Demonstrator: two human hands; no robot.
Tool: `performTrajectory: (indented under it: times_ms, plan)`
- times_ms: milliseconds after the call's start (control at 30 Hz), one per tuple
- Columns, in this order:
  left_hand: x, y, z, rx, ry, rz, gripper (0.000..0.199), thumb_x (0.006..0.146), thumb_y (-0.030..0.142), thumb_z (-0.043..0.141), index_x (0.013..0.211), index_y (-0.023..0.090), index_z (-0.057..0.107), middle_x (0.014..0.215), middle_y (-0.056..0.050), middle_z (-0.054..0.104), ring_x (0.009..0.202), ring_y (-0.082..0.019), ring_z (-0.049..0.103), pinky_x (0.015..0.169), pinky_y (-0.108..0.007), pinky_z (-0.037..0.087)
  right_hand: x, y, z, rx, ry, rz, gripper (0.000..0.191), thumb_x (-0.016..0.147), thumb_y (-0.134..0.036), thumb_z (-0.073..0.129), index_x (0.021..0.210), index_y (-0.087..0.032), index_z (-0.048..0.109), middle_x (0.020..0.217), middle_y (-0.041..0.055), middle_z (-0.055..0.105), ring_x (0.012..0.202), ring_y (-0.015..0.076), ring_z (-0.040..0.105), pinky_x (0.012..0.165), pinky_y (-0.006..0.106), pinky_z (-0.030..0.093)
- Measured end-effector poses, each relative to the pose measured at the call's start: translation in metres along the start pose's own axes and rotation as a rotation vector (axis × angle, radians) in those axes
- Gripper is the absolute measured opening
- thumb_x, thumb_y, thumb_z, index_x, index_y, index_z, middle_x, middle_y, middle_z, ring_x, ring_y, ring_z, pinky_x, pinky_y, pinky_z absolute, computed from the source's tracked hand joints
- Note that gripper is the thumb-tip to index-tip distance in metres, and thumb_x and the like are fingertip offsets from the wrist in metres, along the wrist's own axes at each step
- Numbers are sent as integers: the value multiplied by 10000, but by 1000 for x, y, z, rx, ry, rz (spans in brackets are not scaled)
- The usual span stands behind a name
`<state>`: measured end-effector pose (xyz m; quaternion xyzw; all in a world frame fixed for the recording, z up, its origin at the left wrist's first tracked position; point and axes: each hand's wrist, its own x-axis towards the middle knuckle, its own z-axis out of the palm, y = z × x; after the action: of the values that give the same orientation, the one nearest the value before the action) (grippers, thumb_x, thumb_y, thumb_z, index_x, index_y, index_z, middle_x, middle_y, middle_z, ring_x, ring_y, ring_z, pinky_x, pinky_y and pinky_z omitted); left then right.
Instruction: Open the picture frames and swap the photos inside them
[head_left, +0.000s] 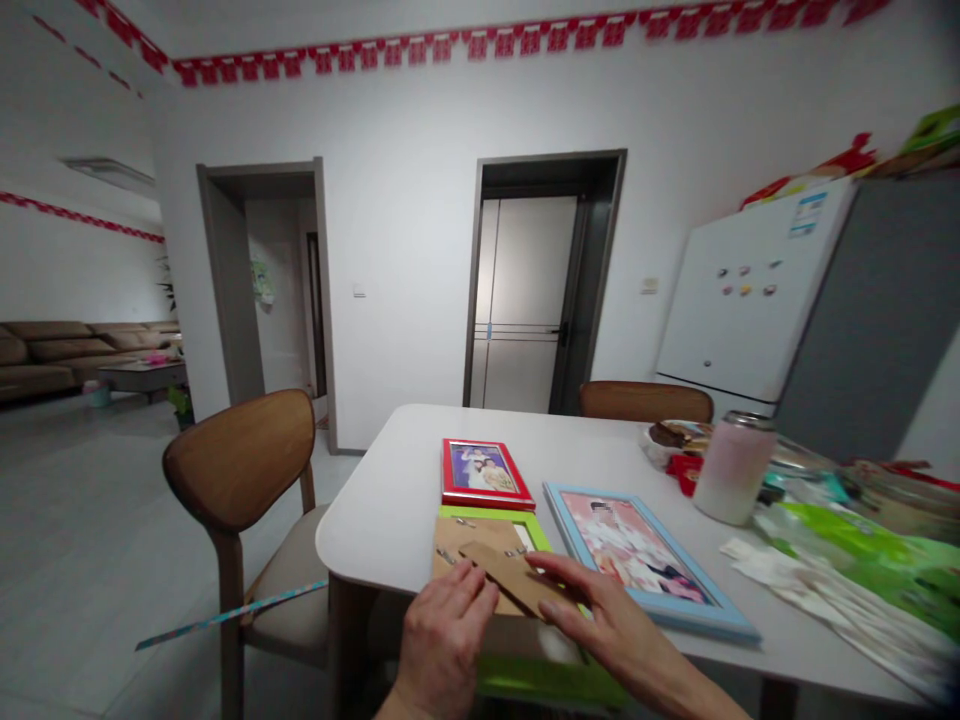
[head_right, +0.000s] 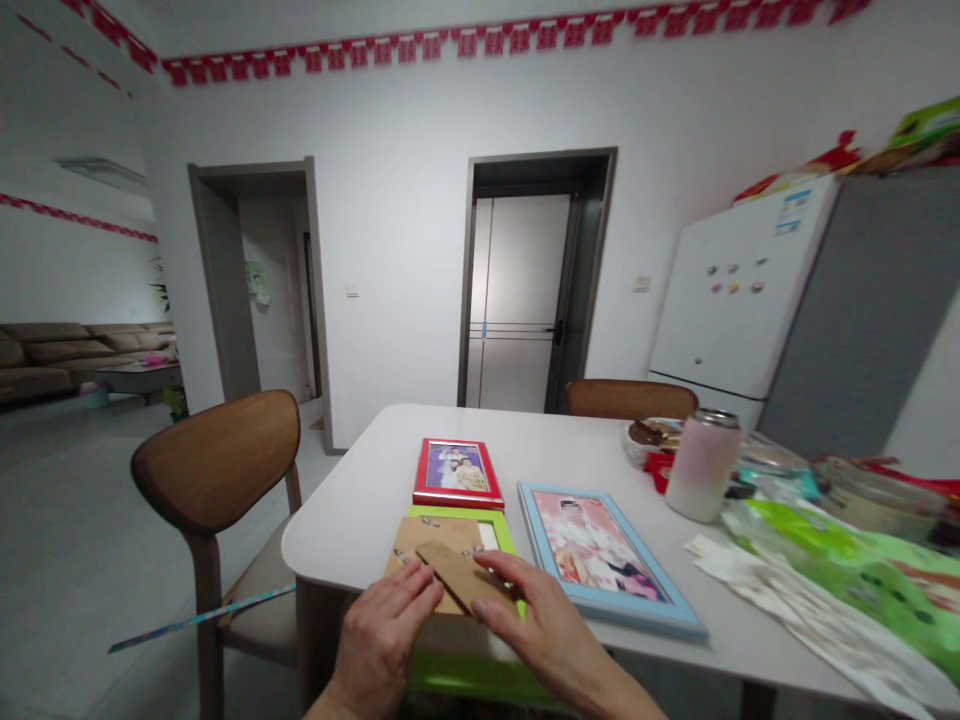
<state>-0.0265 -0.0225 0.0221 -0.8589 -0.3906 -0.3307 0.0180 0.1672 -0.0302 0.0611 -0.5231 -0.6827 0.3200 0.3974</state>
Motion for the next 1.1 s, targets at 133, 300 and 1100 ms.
performTrajectory:
  times_ms: [133,300,1100]
  plan:
    - [4,17,21,-52,-128,-14,339,808,169,427,1129,258,492,1161,-36,522,1105,-217,436,925,-362,367,-9,16,-7,-84,-16,45,426,546,-263,626,965,-188,611,1033,87,607,940,242,530,869,363,371]
    - [6,19,30,-70,-248,-80,357,791,143,425,1131,231,491,1190,-47,496,1112,-202,428,952,-336,339,-6,36,0,-225,0,-41,428,521,-227,618,948,-194,619,1035,91,595,952,246,514,879,359,350]
    - [-5,-8,4,-216,-357,-189,438,575,309,664,970,174,532,1190,-103,483,1147,-223,371,1008,-432,144,31,62,9,-680,31,-120,302,760,-246,359,913,-176,611,938,89,526,894,191,477,794,300,351]
